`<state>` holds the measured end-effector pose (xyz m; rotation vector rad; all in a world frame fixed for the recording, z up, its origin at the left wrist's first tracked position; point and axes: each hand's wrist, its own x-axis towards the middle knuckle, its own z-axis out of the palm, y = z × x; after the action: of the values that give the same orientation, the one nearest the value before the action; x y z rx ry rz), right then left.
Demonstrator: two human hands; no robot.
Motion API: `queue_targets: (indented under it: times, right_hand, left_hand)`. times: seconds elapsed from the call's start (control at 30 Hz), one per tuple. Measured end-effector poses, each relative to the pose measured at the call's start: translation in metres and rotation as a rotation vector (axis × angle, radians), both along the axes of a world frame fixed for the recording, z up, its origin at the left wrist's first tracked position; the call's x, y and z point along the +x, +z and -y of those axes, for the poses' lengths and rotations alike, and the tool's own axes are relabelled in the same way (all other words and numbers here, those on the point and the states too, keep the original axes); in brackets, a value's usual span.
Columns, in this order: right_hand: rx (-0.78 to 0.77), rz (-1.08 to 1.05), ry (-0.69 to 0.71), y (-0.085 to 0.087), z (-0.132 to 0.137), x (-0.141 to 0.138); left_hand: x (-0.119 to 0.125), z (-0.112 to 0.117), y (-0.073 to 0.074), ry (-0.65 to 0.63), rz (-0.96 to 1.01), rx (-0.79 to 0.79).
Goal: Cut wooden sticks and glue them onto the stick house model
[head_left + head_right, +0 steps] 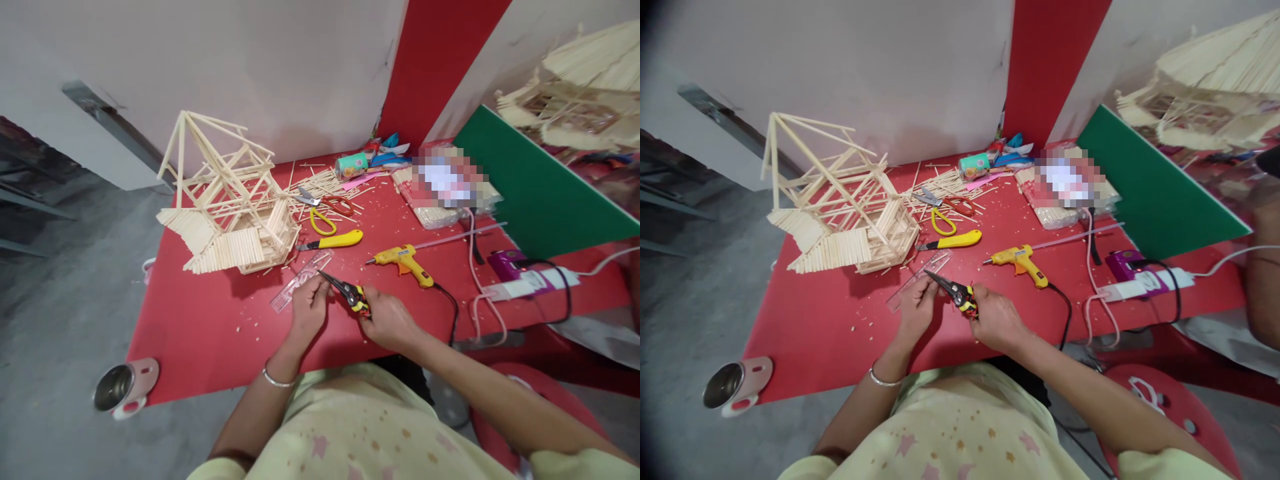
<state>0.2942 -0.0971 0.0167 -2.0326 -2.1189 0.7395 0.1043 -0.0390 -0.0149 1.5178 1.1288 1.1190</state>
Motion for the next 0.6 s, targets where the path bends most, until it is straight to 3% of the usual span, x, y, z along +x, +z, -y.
queue_targets:
  times: [0.1, 0.23, 0.33, 0.6]
  right_hand:
    - [0.004, -0.056, -0.018, -0.002, 0.003, -0.003]
    - [0.097, -0.114, -0.094, -0.002, 0.004, 0.005]
    - [0.148, -0.104, -0.052, -0.003, 0.004, 0.013]
    - [0.17, -0.081, 0.016, -0.003, 0.005, 0.011]
  left_hand:
    - [0.001, -0.001, 0.0, 0.03, 0.058, -0.052]
    - [0.002, 0.0, 0.003, -0.058, 0.247, -0.219]
    - [0.004, 0.002, 0.004, -0.09, 0.346, -0.264]
    - [-0.005, 0.001, 0.005, -0.138, 0.215, -0.159]
